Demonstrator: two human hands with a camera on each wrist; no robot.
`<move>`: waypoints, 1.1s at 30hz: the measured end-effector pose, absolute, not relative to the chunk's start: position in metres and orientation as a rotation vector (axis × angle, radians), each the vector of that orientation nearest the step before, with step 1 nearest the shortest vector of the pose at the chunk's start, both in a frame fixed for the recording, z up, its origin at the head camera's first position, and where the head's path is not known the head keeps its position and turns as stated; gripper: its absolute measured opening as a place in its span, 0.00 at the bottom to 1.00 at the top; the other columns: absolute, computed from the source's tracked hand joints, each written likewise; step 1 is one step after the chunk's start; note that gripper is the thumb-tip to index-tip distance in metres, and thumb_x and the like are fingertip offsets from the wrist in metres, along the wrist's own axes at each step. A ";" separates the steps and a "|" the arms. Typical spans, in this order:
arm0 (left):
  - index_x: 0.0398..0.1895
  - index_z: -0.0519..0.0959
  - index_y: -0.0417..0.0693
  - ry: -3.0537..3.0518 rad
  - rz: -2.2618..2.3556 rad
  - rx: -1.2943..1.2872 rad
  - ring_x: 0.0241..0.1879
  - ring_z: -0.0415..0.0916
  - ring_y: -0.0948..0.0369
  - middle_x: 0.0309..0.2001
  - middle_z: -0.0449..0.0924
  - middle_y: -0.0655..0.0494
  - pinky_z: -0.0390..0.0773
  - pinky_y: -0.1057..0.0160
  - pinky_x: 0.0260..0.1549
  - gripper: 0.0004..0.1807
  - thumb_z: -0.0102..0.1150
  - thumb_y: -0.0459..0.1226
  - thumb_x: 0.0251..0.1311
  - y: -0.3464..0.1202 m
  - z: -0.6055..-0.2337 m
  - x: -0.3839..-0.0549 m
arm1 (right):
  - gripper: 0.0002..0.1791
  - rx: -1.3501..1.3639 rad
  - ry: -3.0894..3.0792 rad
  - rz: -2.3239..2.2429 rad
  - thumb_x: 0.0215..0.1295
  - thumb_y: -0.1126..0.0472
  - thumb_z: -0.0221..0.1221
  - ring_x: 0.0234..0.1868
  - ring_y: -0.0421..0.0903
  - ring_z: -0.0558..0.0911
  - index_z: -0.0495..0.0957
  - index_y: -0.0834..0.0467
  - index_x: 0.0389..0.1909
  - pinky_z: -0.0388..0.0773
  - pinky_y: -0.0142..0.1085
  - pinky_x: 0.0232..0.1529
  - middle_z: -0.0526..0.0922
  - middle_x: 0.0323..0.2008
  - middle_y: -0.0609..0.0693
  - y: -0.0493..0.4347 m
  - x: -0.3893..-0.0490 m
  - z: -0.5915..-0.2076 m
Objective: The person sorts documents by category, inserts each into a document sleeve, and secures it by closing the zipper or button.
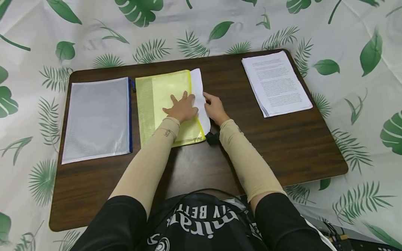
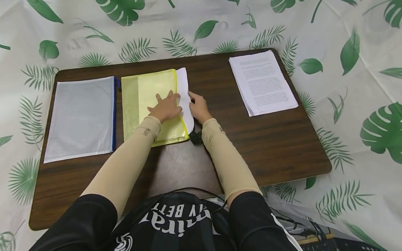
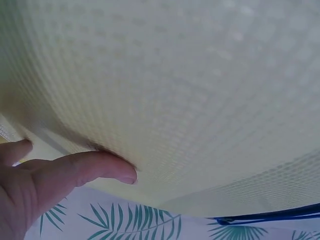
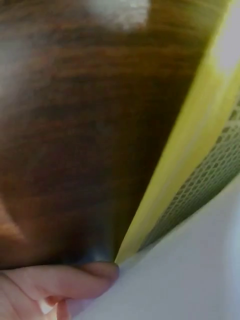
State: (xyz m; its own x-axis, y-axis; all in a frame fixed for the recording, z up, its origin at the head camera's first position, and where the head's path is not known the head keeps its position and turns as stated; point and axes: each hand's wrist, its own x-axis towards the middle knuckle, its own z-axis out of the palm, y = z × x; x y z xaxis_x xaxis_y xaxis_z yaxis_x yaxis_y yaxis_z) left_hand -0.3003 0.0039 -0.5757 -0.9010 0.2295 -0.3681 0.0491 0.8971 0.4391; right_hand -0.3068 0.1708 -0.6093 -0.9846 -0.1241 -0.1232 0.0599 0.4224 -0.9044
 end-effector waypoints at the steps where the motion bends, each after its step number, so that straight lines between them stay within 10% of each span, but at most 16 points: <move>1: 0.82 0.52 0.68 2.643 0.601 0.205 0.76 0.19 0.32 0.83 0.33 0.60 0.37 0.13 0.54 0.38 0.40 0.52 0.67 0.003 -0.576 -0.300 | 0.31 -0.061 2.499 -1.592 0.73 0.74 0.46 0.62 0.51 0.77 0.62 0.60 0.76 0.76 0.41 0.58 0.78 0.62 0.60 0.171 -0.307 -0.609; 12: 0.81 0.53 0.65 2.652 0.674 0.181 0.78 0.21 0.38 0.82 0.36 0.68 0.36 0.13 0.55 0.39 0.41 0.51 0.64 -0.001 -0.576 -0.300 | 0.31 -0.139 2.438 -1.534 0.74 0.73 0.46 0.70 0.49 0.69 0.62 0.57 0.77 0.70 0.38 0.54 0.71 0.70 0.59 0.169 -0.316 -0.609; 33: 0.84 0.43 0.66 2.663 0.600 0.234 0.79 0.22 0.40 0.82 0.34 0.66 0.35 0.13 0.55 0.41 0.41 0.52 0.68 0.001 -0.579 -0.297 | 0.24 -0.097 2.712 -1.341 0.73 0.70 0.53 0.46 0.51 0.77 0.73 0.64 0.69 0.73 0.40 0.48 0.81 0.49 0.59 0.160 -0.312 -0.605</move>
State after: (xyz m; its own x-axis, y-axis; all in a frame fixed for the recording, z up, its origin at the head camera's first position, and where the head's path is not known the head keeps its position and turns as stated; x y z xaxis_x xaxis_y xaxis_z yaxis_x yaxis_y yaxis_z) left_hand -0.2968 0.0013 -0.5792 -0.9062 0.2453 -0.3444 0.0740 0.8939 0.4421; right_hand -0.3120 0.1602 -0.6050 -0.9915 -0.1078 -0.0735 -0.0070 0.6066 -0.7950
